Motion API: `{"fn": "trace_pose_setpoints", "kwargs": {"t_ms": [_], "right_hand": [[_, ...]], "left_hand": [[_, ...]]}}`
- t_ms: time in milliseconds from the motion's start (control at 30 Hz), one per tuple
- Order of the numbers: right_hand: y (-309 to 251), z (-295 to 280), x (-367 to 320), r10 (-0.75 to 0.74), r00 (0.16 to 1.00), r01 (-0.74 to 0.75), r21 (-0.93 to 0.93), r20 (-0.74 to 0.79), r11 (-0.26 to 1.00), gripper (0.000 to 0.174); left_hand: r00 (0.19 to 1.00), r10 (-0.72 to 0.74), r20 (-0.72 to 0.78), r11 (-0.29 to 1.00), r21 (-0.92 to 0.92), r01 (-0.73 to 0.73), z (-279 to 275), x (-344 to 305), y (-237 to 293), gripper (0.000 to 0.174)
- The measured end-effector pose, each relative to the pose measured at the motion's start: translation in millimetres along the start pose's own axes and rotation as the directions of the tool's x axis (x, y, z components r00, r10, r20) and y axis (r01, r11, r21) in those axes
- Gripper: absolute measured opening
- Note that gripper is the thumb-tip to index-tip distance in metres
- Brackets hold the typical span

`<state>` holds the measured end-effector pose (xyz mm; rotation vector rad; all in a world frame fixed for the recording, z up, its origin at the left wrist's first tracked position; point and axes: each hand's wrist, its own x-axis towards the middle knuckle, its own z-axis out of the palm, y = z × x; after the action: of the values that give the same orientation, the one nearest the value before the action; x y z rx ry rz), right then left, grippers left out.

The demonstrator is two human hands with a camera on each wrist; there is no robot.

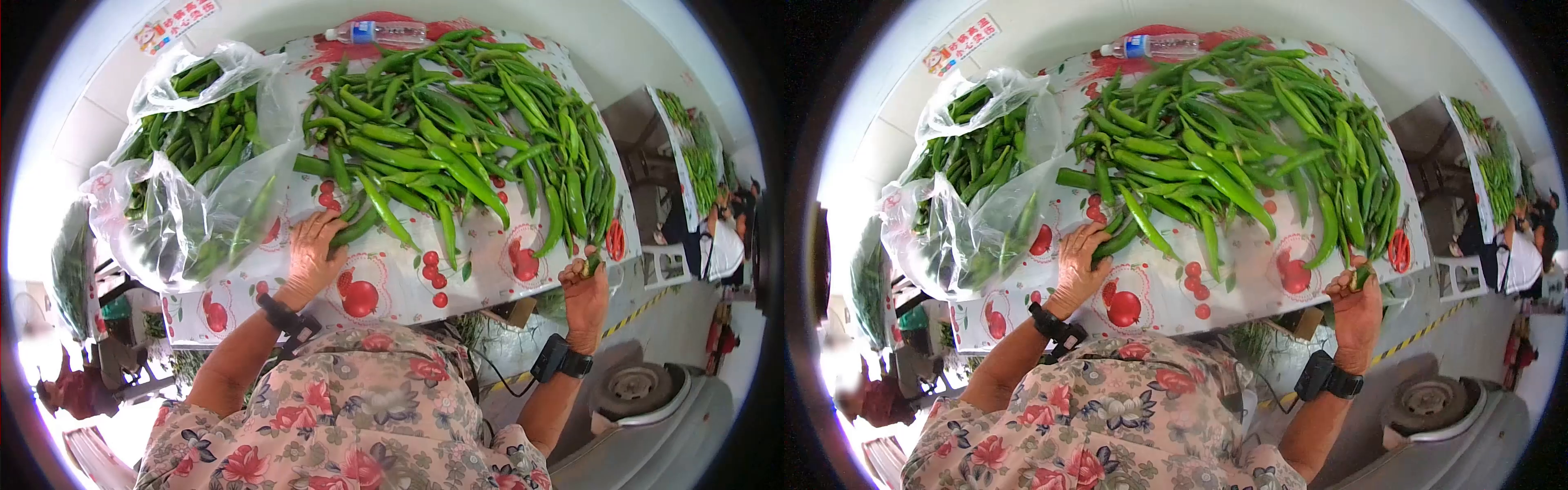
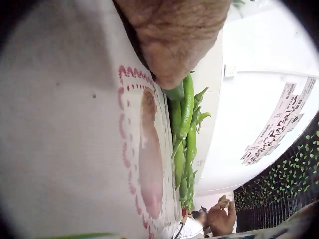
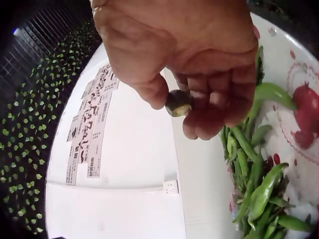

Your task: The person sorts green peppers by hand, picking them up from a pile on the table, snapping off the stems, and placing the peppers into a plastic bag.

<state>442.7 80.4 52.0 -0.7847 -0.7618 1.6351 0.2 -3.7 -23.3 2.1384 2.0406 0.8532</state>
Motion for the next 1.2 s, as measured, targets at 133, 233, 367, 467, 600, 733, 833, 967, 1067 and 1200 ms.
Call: {"fn": "trace_pose_setpoints", "kwargs": {"t_ms": [133, 233, 367, 467, 600, 733, 833, 967, 1067, 1200], "right_hand": [[-2.6, -15.2, -39.8, -0.060, 0.973, 0.081, 0.084, -0.225, 0.993, 0.029], [9.5, -50.5, -63.4, -0.082, 0.931, 0.125, 0.101, -0.356, 0.987, 0.027], [45.9, -95.7, -97.1, 0.018, 0.905, 0.094, 0.242, -0.424, 0.966, 0.024], [81.0, -119.8, -119.7, 0.105, 0.878, 0.053, 0.312, -0.468, 0.949, 0.022], [113.6, -129.2, -136.3, 0.214, 0.810, 0.006, 0.372, -0.546, 0.928, 0.019], [122.9, -127.0, -134.9, 0.253, 0.672, -0.054, 0.295, -0.696, 0.954, 0.018], [124.5, -140.6, -125.6, 0.209, 0.688, -0.095, 0.199, -0.695, 0.975, 0.020], [122.1, -148.9, -110.6, 0.237, 0.659, -0.145, 0.189, -0.714, 0.971, 0.031], [115.9, -130.6, -98.6, 0.237, 0.567, -0.220, 0.133, -0.789, 0.966, 0.044], [121.0, -136.3, -98.8, 0.168, 0.579, -0.354, -0.060, -0.798, 0.933, 0.051]], "left_hand": [[1.000, 0.007, 0.009, 0.998, 0.061, -0.008, 1.4, -1.1, -1.3, 0.042], [0.999, 0.046, 0.004, 0.998, 0.039, -0.046, 3.9, -1.3, -3.4, 0.042], [0.996, 0.085, -0.009, 0.996, 0.042, -0.085, 4.9, -2.1, -6.1, 0.041], [0.994, 0.102, -0.025, 0.994, 0.049, -0.101, 5.9, -1.4, -5.1, 0.040], [0.994, 0.106, -0.013, 0.993, 0.058, -0.105, 4.6, -1.8, -5.1, 0.040], [0.995, 0.101, -0.005, 0.994, 0.046, -0.100, 3.1, -1.3, -3.5, 0.040], [0.995, 0.098, -0.013, 0.994, 0.058, -0.097, 3.9, -1.4, -3.4, 0.040], [0.993, 0.111, -0.035, 0.991, 0.082, -0.107, 5.0, -0.5, -3.8, 0.040], [0.994, 0.104, -0.037, 0.991, 0.086, -0.101, 4.2, -0.2, -1.9, 0.040], [0.996, 0.084, -0.031, 0.994, 0.077, -0.081, 4.3, 1.1, -0.8, 0.040]]}}
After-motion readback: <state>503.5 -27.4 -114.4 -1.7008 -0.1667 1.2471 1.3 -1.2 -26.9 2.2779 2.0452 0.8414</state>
